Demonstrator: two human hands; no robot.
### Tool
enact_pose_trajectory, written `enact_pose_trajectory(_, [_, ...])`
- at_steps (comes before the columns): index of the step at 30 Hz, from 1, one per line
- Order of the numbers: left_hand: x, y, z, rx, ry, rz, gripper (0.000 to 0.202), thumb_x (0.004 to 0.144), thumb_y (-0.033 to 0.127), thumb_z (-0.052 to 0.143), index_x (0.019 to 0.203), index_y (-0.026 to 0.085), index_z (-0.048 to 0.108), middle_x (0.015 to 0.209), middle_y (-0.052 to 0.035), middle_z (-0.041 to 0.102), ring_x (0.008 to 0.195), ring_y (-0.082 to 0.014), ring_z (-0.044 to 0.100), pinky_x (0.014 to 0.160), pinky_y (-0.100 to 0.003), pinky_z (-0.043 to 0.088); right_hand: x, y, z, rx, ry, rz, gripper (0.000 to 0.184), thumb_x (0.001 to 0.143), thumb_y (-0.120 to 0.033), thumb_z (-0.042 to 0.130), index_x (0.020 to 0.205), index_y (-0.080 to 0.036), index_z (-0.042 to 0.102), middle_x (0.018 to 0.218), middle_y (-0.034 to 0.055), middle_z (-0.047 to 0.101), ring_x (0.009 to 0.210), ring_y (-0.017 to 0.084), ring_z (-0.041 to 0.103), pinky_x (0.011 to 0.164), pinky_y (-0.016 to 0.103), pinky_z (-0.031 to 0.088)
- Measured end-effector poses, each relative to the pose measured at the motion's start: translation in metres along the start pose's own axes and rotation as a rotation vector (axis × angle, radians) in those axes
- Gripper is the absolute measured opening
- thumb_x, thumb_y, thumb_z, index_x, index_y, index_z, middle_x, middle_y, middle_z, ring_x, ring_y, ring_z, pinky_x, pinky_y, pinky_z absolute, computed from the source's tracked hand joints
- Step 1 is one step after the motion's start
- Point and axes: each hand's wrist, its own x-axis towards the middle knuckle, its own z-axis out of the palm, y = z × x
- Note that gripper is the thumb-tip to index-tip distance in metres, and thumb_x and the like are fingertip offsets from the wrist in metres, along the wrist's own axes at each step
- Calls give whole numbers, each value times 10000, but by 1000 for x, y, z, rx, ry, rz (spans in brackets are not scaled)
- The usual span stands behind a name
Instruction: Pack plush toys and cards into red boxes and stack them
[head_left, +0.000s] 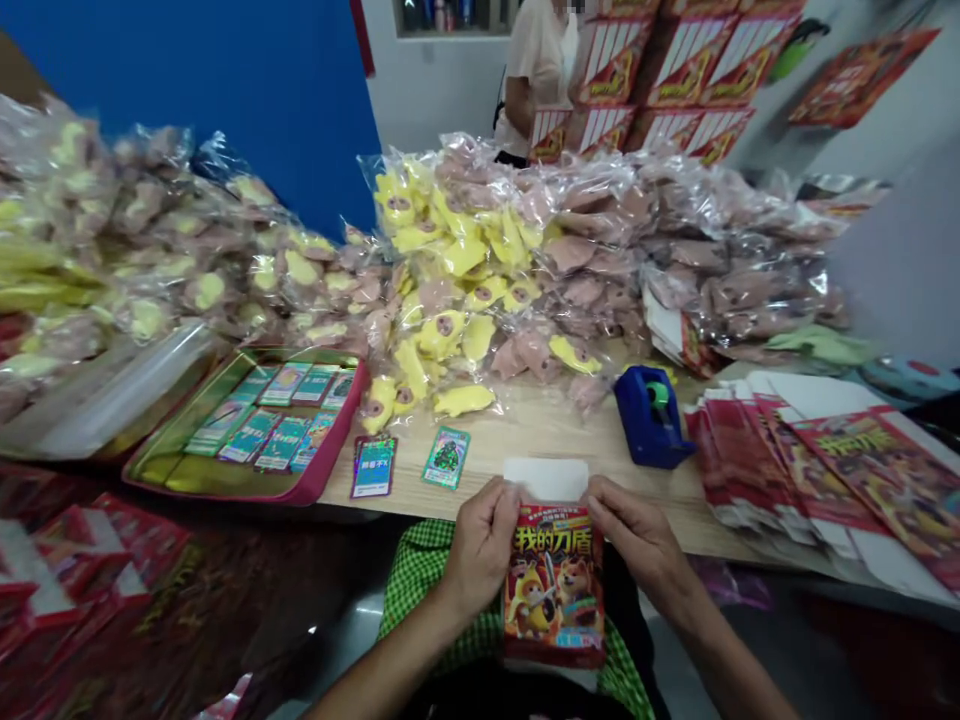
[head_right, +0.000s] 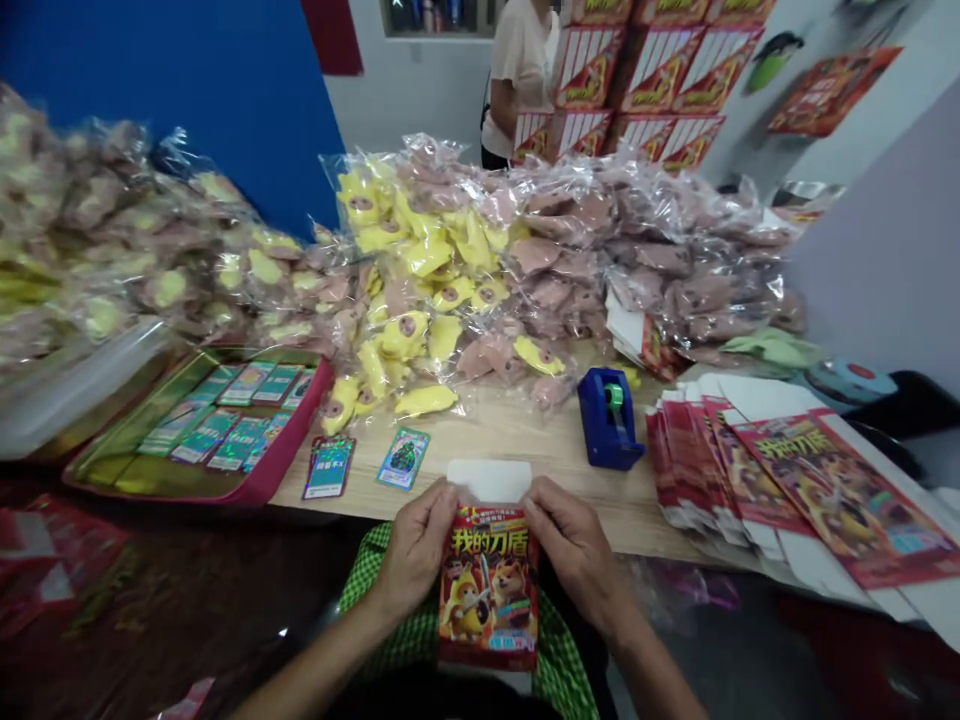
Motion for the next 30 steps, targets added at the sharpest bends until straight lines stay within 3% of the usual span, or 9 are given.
enact_pose_trajectory(1, [1, 3, -1, -40, -4, -27, 501, 962, 634, 564, 1056, 162, 706, 757, 1, 577, 721, -147, 532, 696, -251, 452, -1, -2, -1, 56, 6, 16, 366, 982, -543, 575, 821, -214, 594, 726, -15, 511, 675, 157, 498, 600, 251, 397])
enact_pose_trajectory(3, [3, 8, -4, -157, -40, -110, 641, 921, 620, 646, 1401, 202, 566, 807, 7, 632, 740, -150, 579, 742, -261, 490, -3, -4, -1, 179, 15, 65, 325, 971, -515, 607, 1178, -265, 596, 792, -26, 557, 717, 173, 546, 637, 257, 439])
enact_pose_trajectory(5, [2, 8, -8, -216, -84, -162, 667, 897, 604, 687, 1417, 205, 562, 853, -9, 676, 777, -161, 616, 777, -272, 512, -7, -7, -1, 212, -6, 81, 420, 984, -488, 594, 1346, -301, 491, 850, -25, 600, 759, 186, 581, 690, 279, 471])
enact_pose_trajectory(8, [0, 4, -16, -149, -86, -173, 502, 860, 627, 717, 1061, 167, 746, 900, -53, 721, 839, -192, 641, 774, -272, 516, -10, -9, -1, -32, -63, -14, 232, 1033, -458, 508, 1068, -246, 596, 855, 8, 620, 766, 189, 578, 709, 295, 443])
enact_pose_trajectory(12, [-3, 2, -20, -88, -82, -169, 521, 797, 668, 755, 914, 160, 761, 905, -80, 746, 840, -211, 658, 762, -282, 523, -10, -18, -5, -241, -166, -99, 311, 1077, -436, 395, 937, -219, 567, 926, 38, 630, 828, 193, 570, 734, 311, 409])
enact_pose_trajectory(15, [-3, 7, -18, -98, -99, -191, 524, 774, 639, 792, 961, 153, 733, 782, -46, 711, 710, -164, 611, 672, -247, 486, -9, -29, -8, -264, -213, -38, 351, 1084, -459, 376, 871, -221, 522, 855, 15, 596, 786, 182, 543, 705, 308, 385])
enact_pose_trajectory(20, [2, 15, -15, -53, -147, -160, 572, 813, 573, 780, 1210, 168, 702, 779, -24, 703, 667, -141, 594, 641, -232, 472, -6, -41, -6, -322, -228, 18, 248, 1078, -414, 364, 942, -237, 472, 893, 12, 603, 825, 195, 546, 735, 319, 390])
enact_pose_trajectory(26, [3, 13, -31, 199, -271, 47, 355, 961, 490, 615, 1051, 218, 825, 949, -88, 769, 896, -227, 686, 829, -320, 548, -9, -30, 5, -447, -215, -85, 220, 1072, -282, 344, 873, -234, 424, 860, 18, 585, 770, 188, 536, 702, 322, 377])
enact_pose_trajectory(30, [-2, 3, -48, 244, -358, 105, 359, 976, 499, 608, 1159, 256, 800, 1052, -104, 784, 963, -250, 721, 879, -358, 577, -17, -21, 13, -476, -303, -147, 94, 1035, -192, 403, 1005, -222, 487, 1042, 63, 593, 927, 204, 570, 812, 336, 442])
